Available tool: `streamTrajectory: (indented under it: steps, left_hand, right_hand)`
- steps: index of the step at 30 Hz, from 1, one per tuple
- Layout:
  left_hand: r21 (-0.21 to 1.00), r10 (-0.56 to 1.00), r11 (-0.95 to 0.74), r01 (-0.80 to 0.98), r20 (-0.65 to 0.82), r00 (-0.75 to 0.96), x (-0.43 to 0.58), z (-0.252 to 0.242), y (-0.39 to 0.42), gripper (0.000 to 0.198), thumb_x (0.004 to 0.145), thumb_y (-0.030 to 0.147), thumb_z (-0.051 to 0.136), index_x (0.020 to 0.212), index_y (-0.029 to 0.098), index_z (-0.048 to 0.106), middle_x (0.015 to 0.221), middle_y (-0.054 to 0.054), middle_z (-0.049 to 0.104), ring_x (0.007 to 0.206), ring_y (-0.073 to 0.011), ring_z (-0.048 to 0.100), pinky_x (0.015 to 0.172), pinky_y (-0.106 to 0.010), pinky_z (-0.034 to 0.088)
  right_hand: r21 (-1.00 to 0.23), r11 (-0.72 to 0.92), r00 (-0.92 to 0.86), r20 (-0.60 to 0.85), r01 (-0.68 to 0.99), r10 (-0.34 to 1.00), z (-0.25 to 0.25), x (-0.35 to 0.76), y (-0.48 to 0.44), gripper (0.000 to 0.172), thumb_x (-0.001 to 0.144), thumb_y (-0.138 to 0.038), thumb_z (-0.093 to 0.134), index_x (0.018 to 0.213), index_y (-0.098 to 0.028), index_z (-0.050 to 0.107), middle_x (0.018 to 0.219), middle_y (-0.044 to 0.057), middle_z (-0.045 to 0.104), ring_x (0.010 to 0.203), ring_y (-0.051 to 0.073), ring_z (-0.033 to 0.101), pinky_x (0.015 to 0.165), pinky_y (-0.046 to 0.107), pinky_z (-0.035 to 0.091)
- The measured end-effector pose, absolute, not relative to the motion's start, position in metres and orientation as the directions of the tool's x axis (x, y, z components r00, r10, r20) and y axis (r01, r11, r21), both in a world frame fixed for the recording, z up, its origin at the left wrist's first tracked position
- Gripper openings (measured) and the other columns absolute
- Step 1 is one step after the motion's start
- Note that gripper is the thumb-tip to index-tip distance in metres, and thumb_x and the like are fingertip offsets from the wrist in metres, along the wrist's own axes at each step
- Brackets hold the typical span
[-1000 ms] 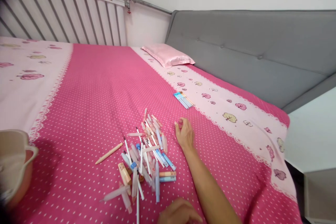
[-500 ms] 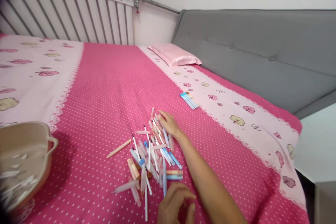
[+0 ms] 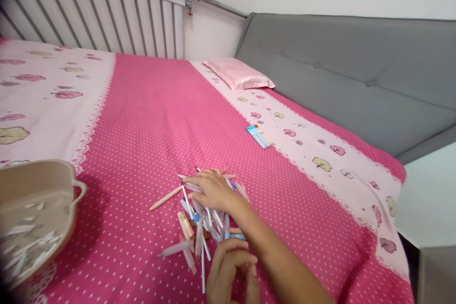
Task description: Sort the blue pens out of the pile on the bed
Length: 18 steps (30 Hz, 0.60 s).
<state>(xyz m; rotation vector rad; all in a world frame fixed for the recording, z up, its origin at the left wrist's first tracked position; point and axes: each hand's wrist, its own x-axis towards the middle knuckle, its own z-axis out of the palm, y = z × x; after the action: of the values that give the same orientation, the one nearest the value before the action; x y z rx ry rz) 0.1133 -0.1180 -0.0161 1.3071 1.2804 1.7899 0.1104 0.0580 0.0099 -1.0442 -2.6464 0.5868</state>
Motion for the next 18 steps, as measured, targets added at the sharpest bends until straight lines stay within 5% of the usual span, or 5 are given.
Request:
streamTrajectory:
  steps: [12,15,18]
  left_hand:
    - [0.896,0.832,-0.434,0.096,0.439,-0.34,0.105,0.001,-0.121,0.017,0.078,0.007,0.043,0.078,0.019,0.056,0.086,-0.004,0.055,0.061,-0.0083,0.053,0.052,-0.019,0.04]
    - [0.904,0.843,-0.413,0.113,0.426,-0.328,0.102,0.004,-0.12,0.015,0.078,0.01,0.045,0.079,0.019,0.056,0.089,-0.005,0.055,0.069,-0.0105,0.055,0.058,-0.022,0.043]
    - [0.898,0.843,-0.386,0.21,0.436,-0.314,0.098,0.003,-0.118,0.014,0.079,0.013,0.044,0.082,0.019,0.056,0.094,-0.006,0.055,0.086,-0.0155,0.056,0.074,-0.03,0.046]
  right_hand:
    - [-0.406,0.711,-0.673,0.259,0.574,0.693,-0.008,0.173,-0.028,0.031,0.089,-0.033,0.046,0.114,-0.021,0.059,0.122,0.007,0.057,0.117,0.019,0.047,0.1,0.037,0.035]
    - [-0.461,0.622,-0.536,0.319,0.633,0.782,-0.009,0.185,-0.036,0.029,0.089,-0.031,0.046,0.113,-0.025,0.059,0.123,0.006,0.056,0.118,0.019,0.046,0.099,0.038,0.038]
    - [-0.519,0.378,-0.191,0.377,0.767,0.906,-0.018,0.199,-0.032,0.034,0.087,-0.034,0.045,0.117,-0.023,0.056,0.126,0.009,0.052,0.119,0.024,0.044,0.097,0.047,0.037]
